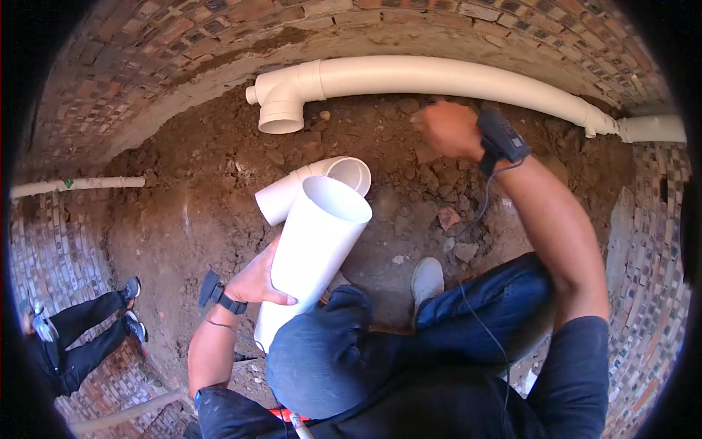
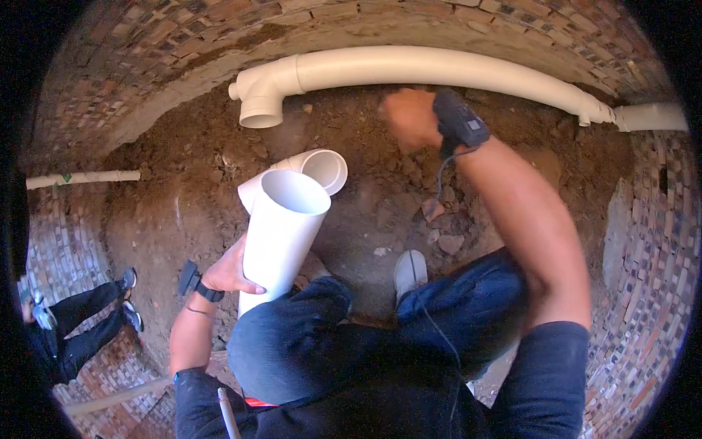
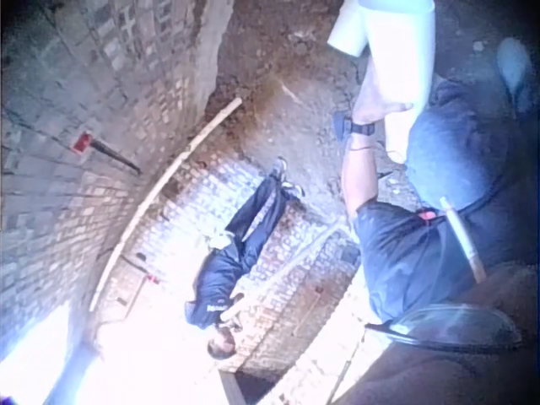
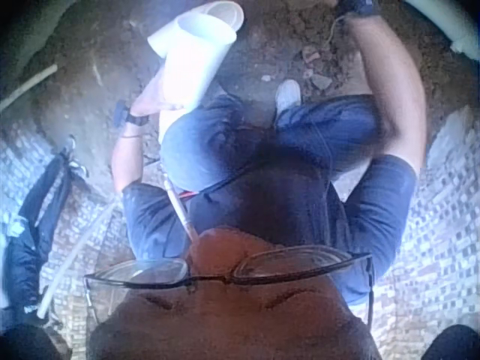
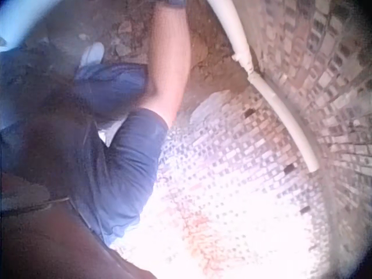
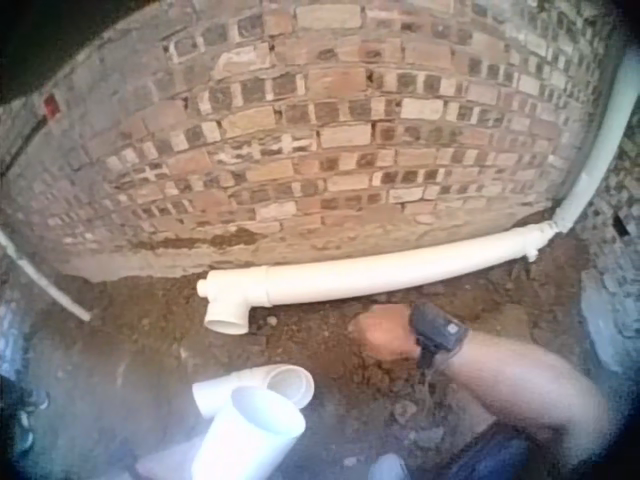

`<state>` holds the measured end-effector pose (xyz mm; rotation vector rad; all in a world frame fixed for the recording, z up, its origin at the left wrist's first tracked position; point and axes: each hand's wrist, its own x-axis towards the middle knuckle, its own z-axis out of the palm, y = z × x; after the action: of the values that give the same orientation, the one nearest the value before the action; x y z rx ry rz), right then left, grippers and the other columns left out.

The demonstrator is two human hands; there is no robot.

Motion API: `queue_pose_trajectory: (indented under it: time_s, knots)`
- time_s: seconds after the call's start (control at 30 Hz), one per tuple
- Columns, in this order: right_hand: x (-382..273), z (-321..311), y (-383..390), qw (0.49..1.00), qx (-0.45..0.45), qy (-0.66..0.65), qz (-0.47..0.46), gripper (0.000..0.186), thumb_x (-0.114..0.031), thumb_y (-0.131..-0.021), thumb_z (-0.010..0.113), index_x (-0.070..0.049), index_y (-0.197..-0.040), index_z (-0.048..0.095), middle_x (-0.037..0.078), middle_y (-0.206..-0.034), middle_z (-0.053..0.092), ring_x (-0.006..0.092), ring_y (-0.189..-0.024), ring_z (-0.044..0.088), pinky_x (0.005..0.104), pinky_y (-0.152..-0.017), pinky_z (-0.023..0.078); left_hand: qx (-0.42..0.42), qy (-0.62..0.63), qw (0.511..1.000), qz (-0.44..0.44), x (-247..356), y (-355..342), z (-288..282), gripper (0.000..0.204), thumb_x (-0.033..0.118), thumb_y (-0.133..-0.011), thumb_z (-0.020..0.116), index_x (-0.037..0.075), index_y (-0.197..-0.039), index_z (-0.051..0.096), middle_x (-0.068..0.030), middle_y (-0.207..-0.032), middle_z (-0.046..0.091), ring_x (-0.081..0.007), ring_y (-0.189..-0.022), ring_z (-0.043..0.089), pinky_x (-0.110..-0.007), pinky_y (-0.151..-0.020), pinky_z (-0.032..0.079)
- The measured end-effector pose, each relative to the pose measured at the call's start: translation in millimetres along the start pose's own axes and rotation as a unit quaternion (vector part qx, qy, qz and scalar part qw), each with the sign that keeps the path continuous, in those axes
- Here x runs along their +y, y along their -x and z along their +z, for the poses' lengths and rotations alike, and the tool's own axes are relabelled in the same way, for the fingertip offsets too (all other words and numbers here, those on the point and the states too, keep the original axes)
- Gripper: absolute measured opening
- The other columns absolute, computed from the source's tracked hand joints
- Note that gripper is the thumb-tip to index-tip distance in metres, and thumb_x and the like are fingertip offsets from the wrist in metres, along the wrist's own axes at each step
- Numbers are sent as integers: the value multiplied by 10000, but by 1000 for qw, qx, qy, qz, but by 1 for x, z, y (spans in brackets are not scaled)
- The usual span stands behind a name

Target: The person applies glue to the ends of PVC pipes using a brush and fits them into an elbow connector while working on a dirt ground.

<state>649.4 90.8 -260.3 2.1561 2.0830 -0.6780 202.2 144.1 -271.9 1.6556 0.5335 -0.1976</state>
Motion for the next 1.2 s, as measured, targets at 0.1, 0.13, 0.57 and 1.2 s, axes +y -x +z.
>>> queue_pose_trajectory:
  time_s: [0.1,0.13,0.57,1.2]
  knots:
    - [17,5,32,986,-99,129,29,504,-254,-920,635,-53,-1374,546,233,-1112,679,422,-999,663,470,-865,551,-6,7,999,-38,0,1,-1,1340,450,-511,919,17,-1560,206,-155,-1526,369,-293,-1436,323,-428,-1196,230]
    - [7,14,41,996,-16,0,-90,596,-279,-918,649,-61,-1441,462,233,-1171,660,426,-1072,636,472,-932,522,-17,13,999,-26,0,-4,-2,1282,410,-543,913,19,-1553,227,-163,-1519,380,-292,-1433,331,-423,-1188,249]
    - [-18,33,28,944,114,-136,-277,249,-182,-893,580,-23,-701,565,198,-648,573,414,-650,593,520,-607,463,-64,37,996,-53,-5,-18,8,1184,390,-584,900,10,-1527,293,-166,-1457,453,-284,-1382,408,-399,-1171,287]
    - [107,123,381,920,220,-204,253,421,-189,-861,708,-36,-1247,638,198,-941,702,367,-892,686,421,-781,531,-82,165,971,-155,6,-53,23,1162,367,-574,900,1,-1509,315,-119,-1435,456,-259,-1356,399,-382,-1156,290]
